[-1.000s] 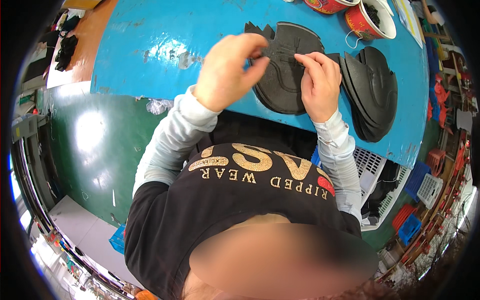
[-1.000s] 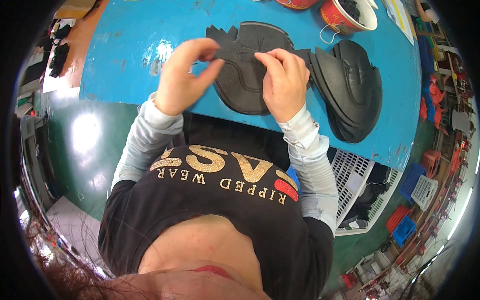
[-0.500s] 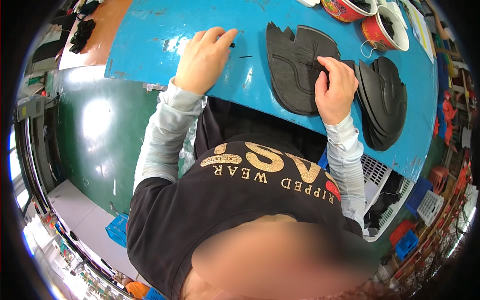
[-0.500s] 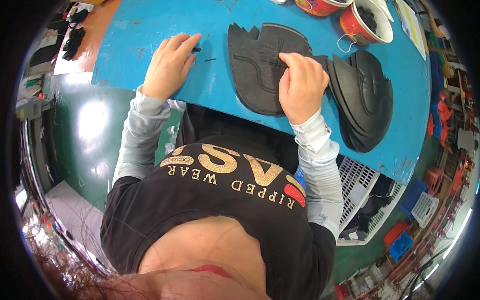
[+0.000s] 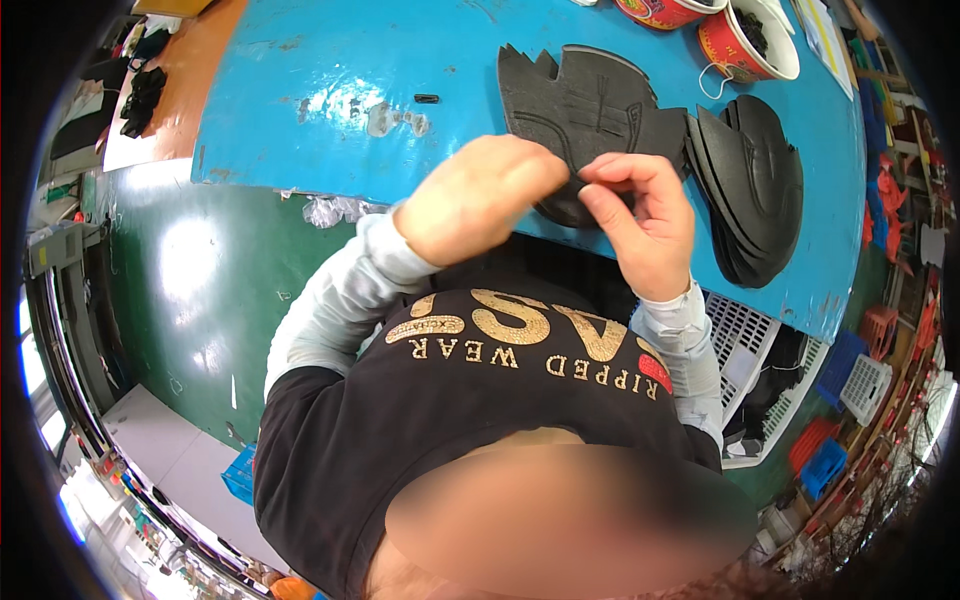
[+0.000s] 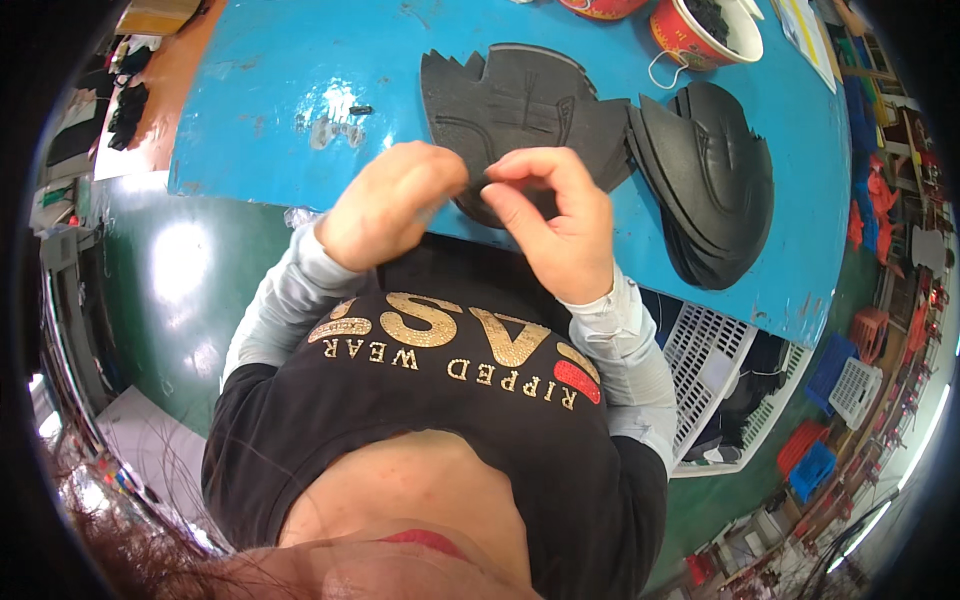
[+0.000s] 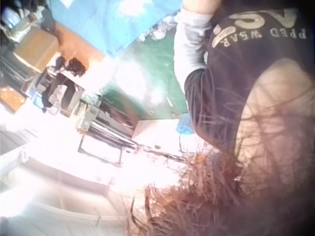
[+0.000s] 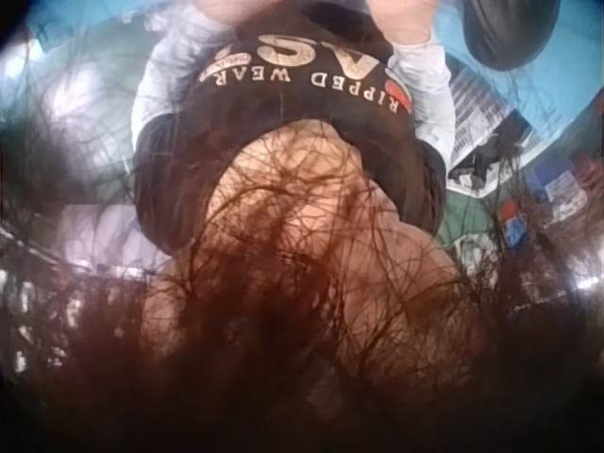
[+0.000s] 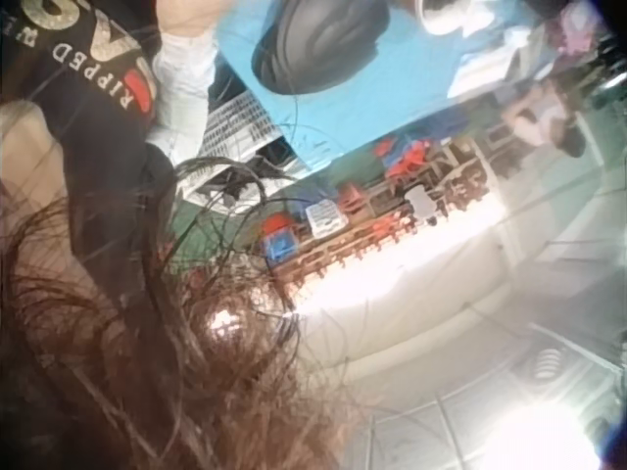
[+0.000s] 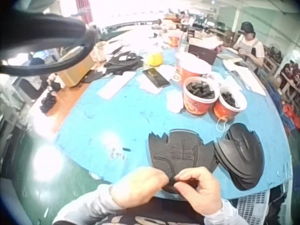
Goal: Checking and manually adjusting threads on black shoe upper components at a workstation.
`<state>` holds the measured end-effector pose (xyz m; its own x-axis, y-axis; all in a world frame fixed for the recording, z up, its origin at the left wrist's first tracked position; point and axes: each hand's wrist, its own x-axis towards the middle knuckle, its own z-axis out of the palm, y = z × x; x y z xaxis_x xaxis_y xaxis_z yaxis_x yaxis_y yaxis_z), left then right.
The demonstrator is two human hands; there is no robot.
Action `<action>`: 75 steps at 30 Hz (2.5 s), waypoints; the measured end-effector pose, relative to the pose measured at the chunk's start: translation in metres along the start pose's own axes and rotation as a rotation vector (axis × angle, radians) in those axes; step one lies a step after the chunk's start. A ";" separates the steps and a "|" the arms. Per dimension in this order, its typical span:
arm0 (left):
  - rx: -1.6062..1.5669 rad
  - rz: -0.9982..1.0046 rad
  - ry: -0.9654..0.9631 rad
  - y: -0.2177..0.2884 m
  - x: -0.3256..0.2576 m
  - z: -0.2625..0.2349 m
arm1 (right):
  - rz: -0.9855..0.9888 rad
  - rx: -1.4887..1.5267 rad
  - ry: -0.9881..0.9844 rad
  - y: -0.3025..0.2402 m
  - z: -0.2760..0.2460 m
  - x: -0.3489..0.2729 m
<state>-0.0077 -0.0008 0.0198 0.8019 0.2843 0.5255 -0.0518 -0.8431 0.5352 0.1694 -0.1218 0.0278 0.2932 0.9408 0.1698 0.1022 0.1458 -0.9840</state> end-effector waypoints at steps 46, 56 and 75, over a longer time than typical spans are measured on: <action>0.182 -0.099 -0.037 -0.015 0.029 0.031 | -0.250 -0.697 0.202 0.042 -0.031 0.046; 0.235 -0.152 -0.080 -0.014 0.046 0.037 | -0.216 -0.704 0.182 0.039 -0.031 0.050; 0.267 -0.117 0.015 -0.021 0.042 0.044 | -0.403 -0.884 0.134 0.044 -0.042 0.045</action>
<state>0.0528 0.0088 0.0015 0.7840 0.3915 0.4816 0.2001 -0.8940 0.4010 0.2273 -0.0859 -0.0055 0.1806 0.8203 0.5427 0.8774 0.1149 -0.4657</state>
